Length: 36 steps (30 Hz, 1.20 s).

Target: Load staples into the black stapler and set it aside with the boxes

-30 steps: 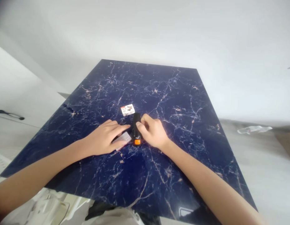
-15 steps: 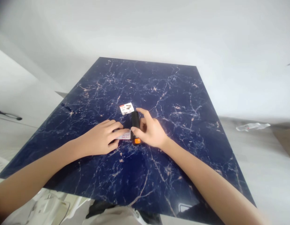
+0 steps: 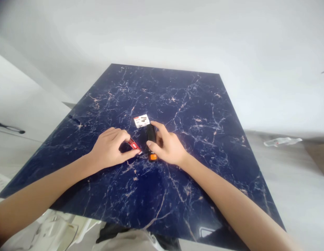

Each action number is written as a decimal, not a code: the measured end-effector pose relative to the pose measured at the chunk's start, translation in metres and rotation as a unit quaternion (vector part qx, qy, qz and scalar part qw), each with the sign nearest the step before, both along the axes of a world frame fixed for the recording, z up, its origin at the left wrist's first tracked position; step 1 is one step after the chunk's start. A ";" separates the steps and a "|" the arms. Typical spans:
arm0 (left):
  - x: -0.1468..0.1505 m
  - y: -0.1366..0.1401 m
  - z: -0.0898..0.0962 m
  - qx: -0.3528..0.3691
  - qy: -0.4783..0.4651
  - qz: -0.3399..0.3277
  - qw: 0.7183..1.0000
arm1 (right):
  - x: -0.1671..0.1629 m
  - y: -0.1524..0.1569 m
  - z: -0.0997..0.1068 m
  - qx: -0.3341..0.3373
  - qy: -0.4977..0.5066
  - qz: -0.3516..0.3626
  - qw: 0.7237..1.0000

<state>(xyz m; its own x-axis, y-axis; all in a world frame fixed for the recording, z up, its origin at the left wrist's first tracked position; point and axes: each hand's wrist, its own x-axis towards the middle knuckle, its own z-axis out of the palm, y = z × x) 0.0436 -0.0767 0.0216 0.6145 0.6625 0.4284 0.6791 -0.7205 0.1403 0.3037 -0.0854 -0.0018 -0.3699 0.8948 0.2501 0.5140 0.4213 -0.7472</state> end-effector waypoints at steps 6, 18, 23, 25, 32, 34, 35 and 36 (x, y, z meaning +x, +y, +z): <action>-0.003 0.001 -0.001 0.019 0.020 -0.218 0.976 | 0.000 -0.001 0.001 -0.004 -0.003 -0.001 1.000; 0.011 -0.023 -0.006 -0.113 0.009 -0.209 0.971 | 0.000 0.000 0.000 0.002 -0.003 0.002 1.000; 0.021 -0.032 -0.009 -0.122 0.050 -0.162 0.978 | 0.000 0.000 0.000 0.006 0.000 0.001 1.000; 0.021 -0.030 -0.011 -0.109 0.041 -0.132 0.984 | 0.000 0.000 0.000 0.010 -0.003 0.001 1.000; 0.017 -0.022 -0.014 -0.127 0.020 -0.098 0.987 | -0.004 -0.003 0.005 -0.008 -0.017 -0.039 0.999; 0.017 -0.022 -0.014 -0.143 0.007 -0.097 0.985 | -0.007 -0.005 0.007 -0.019 -0.029 -0.053 0.998; 0.017 -0.022 -0.014 -0.156 0.001 -0.098 0.983 | -0.009 -0.006 0.008 -0.024 -0.035 -0.057 0.997; 0.016 -0.022 -0.014 -0.168 -0.003 -0.099 0.981 | -0.010 -0.007 0.009 -0.031 -0.037 -0.060 0.997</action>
